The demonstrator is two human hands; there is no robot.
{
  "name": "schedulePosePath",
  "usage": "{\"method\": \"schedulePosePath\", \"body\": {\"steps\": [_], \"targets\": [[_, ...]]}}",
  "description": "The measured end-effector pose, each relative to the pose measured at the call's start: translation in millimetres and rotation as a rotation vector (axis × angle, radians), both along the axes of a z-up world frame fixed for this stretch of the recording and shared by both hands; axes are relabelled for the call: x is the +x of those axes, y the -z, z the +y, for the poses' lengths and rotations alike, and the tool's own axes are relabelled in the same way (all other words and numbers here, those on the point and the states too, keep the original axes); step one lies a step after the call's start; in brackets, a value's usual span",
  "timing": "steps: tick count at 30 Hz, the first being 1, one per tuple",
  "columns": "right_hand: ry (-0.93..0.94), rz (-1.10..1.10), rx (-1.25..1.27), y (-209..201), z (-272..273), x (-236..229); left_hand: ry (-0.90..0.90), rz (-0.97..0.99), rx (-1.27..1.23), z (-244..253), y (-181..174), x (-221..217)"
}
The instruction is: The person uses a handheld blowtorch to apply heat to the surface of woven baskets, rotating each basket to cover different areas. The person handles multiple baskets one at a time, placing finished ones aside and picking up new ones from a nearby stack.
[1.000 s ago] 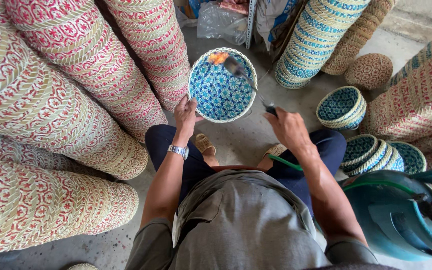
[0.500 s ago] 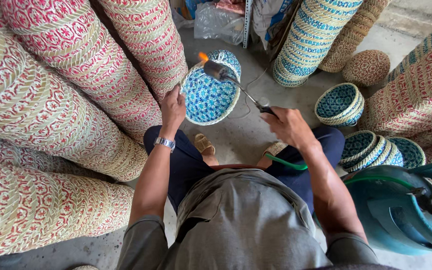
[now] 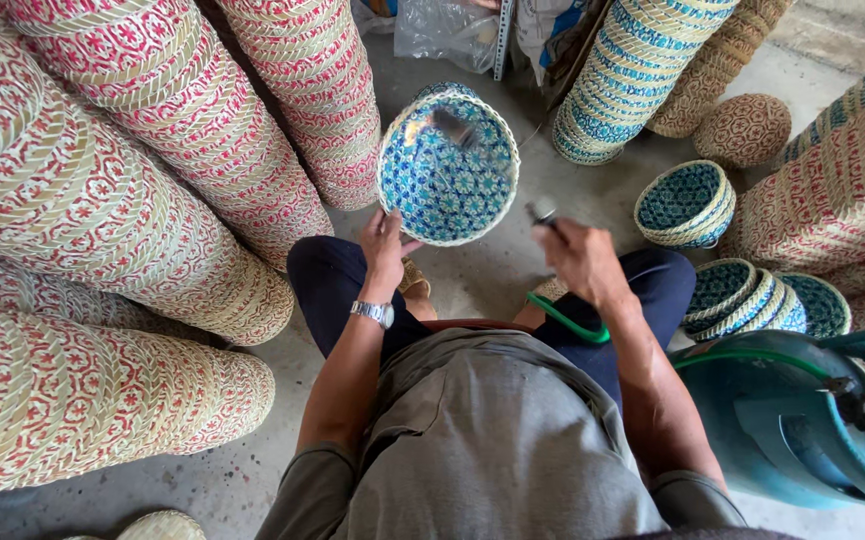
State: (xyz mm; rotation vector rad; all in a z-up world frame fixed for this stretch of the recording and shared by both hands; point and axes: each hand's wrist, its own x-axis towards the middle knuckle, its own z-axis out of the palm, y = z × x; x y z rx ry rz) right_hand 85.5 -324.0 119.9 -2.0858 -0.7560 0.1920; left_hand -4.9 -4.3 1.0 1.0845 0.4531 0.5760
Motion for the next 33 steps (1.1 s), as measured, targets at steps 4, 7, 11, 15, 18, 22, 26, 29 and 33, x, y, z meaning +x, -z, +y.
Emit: {"method": "schedulePosePath", "body": {"steps": [4, 7, 11, 15, 18, 22, 26, 29, 33], "targets": [[0.307, 0.008, 0.058, 3, 6, 22, 0.095, 0.028, 0.056, -19, -10, -22], [0.352, 0.077, 0.131, 12, 13, 31, 0.168, 0.106, 0.208, -32, -33, -29], [0.299, 0.202, 0.192, 19, 16, 32, -0.096, 0.392, 0.911, -54, -76, -34], [0.299, 0.269, 0.227, 14, 20, 32, -0.231, 0.103, 2.033, -88, -96, -42], [0.252, 0.249, 0.229, 14, 22, 28, 0.461, 0.036, 1.949, -107, -80, -45], [0.143, 0.343, 0.367, 8, 5, 34, 0.267, -0.012, 1.873, -74, -59, -34], [0.045, 0.416, 0.281, -2, -35, 49, 0.115, 0.092, 1.234, 3, -62, -24], [-0.077, 0.444, 0.206, -7, -53, 54, 0.044, 0.071, 0.694, 51, -77, -28], [-0.164, 0.414, 0.087, -4, -55, 46, 0.011, -0.298, 0.009, 74, -80, -24]]}}
